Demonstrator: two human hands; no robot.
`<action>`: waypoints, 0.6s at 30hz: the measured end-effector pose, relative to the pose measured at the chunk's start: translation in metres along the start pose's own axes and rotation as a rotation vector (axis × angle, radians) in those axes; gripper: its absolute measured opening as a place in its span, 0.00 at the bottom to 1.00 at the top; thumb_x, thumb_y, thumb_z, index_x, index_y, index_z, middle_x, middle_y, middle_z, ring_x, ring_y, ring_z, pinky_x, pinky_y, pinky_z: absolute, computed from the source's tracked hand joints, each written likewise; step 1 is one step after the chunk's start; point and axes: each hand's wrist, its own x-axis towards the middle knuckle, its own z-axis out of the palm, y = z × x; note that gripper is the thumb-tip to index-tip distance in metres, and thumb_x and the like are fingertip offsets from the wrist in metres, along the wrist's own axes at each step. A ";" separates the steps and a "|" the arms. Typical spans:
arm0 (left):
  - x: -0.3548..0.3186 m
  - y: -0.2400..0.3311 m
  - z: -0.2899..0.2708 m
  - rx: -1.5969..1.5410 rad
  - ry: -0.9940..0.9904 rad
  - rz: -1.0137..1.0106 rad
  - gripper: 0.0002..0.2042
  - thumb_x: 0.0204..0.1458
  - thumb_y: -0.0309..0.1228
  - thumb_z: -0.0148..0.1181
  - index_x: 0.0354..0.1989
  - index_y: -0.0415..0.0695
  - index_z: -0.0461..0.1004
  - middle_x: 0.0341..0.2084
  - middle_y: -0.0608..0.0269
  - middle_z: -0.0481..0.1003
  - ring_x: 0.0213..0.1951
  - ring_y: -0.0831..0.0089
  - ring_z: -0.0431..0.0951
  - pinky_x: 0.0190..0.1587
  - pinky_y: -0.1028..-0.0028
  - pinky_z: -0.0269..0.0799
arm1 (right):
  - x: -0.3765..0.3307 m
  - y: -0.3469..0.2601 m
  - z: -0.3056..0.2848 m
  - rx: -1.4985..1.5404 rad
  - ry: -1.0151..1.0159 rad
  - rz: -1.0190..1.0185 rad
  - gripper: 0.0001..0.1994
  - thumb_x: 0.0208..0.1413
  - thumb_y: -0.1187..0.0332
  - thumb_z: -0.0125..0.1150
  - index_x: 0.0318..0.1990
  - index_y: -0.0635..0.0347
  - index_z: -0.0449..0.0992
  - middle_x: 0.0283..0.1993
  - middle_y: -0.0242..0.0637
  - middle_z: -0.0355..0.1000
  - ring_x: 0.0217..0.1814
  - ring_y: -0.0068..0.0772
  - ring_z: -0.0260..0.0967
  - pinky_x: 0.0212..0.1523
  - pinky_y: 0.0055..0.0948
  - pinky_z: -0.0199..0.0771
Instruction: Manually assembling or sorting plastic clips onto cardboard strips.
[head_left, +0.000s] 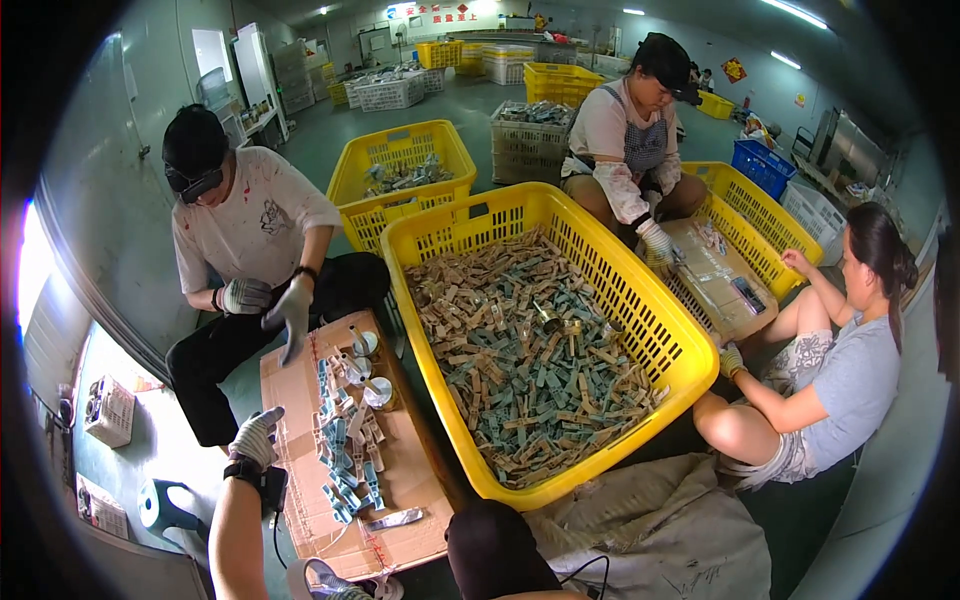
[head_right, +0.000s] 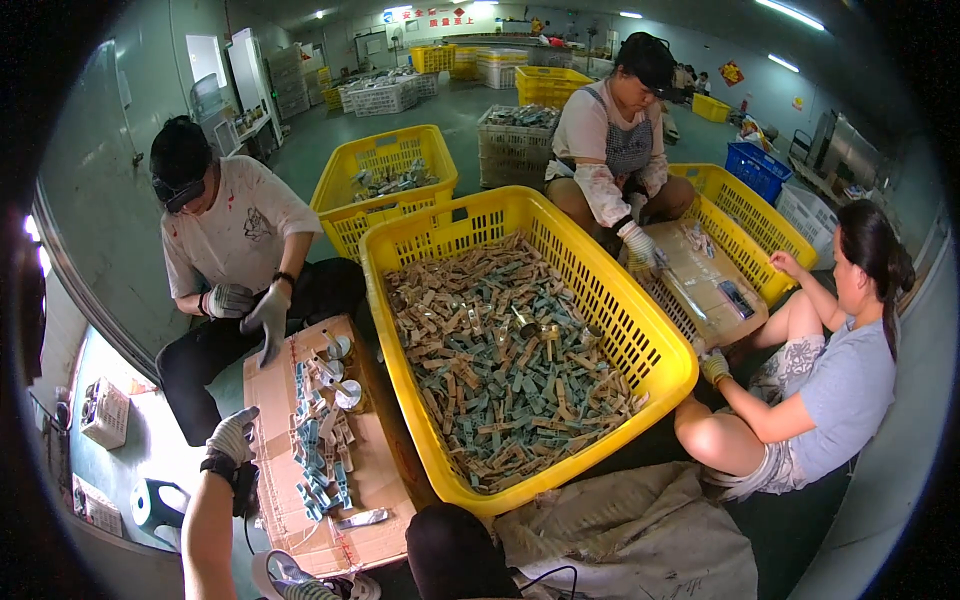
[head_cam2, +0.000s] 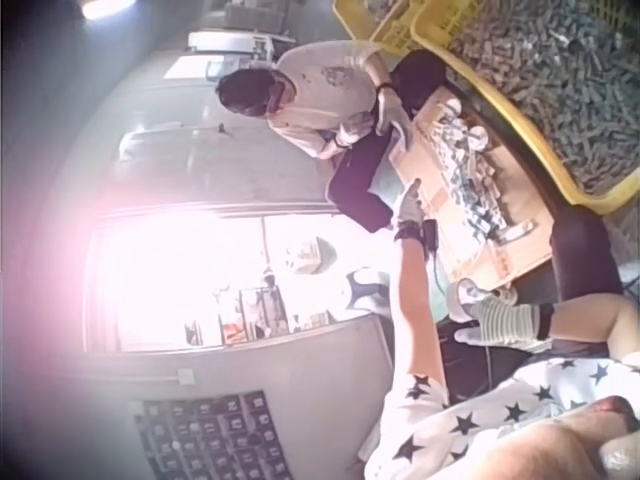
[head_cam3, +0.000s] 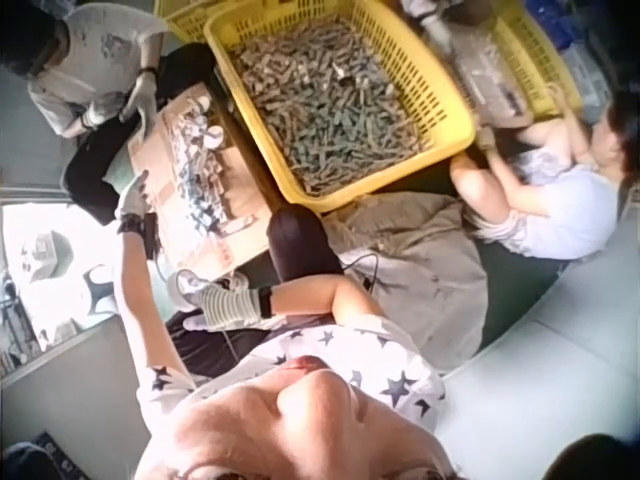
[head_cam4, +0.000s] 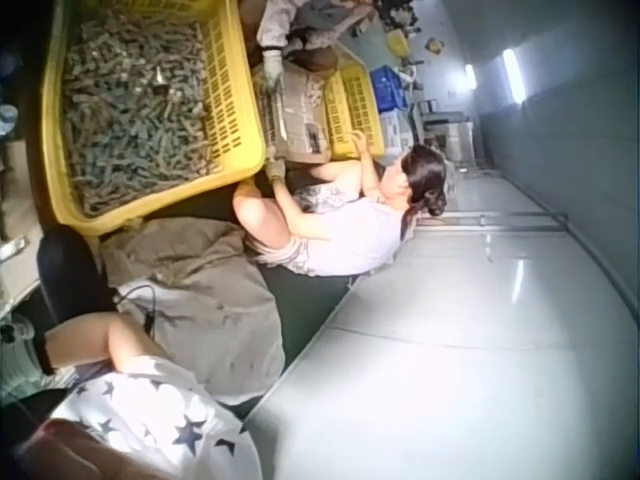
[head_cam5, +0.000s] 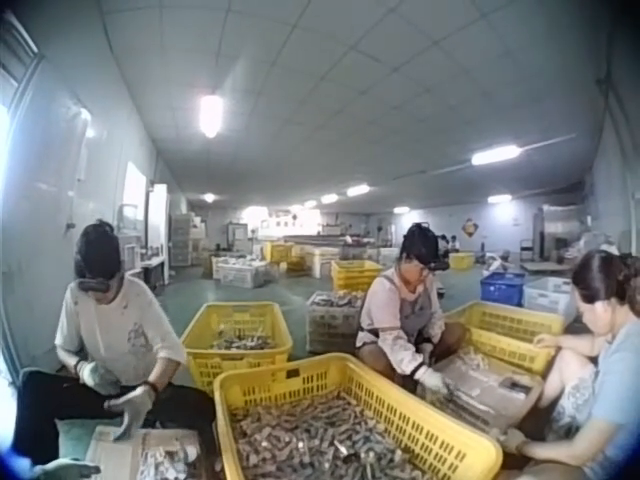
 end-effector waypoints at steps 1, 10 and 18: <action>0.000 -0.002 -0.002 -0.048 -0.018 -0.015 0.35 0.44 0.46 0.68 0.61 0.50 0.64 0.67 0.60 0.55 0.69 0.55 0.46 0.64 0.38 0.31 | 0.000 -0.007 0.004 0.085 0.026 0.068 0.52 0.19 0.76 0.68 0.62 0.74 0.53 0.70 0.57 0.43 0.66 0.53 0.57 0.54 0.38 0.70; -0.008 0.002 0.003 0.051 -0.057 -0.014 0.40 0.43 0.53 0.67 0.65 0.50 0.59 0.65 0.57 0.57 0.67 0.56 0.50 0.64 0.40 0.37 | -0.031 0.019 0.056 0.003 -0.210 -0.201 0.46 0.25 0.73 0.66 0.62 0.70 0.56 0.67 0.57 0.47 0.63 0.52 0.60 0.56 0.39 0.67; -0.037 -0.012 -0.042 0.689 0.029 0.715 0.40 0.40 0.59 0.67 0.59 0.49 0.66 0.25 0.72 0.66 0.29 0.76 0.64 0.36 0.71 0.64 | -0.246 -0.108 0.277 0.554 -1.009 0.304 0.33 0.50 0.58 0.60 0.64 0.58 0.59 0.54 0.50 0.64 0.59 0.42 0.63 0.60 0.37 0.61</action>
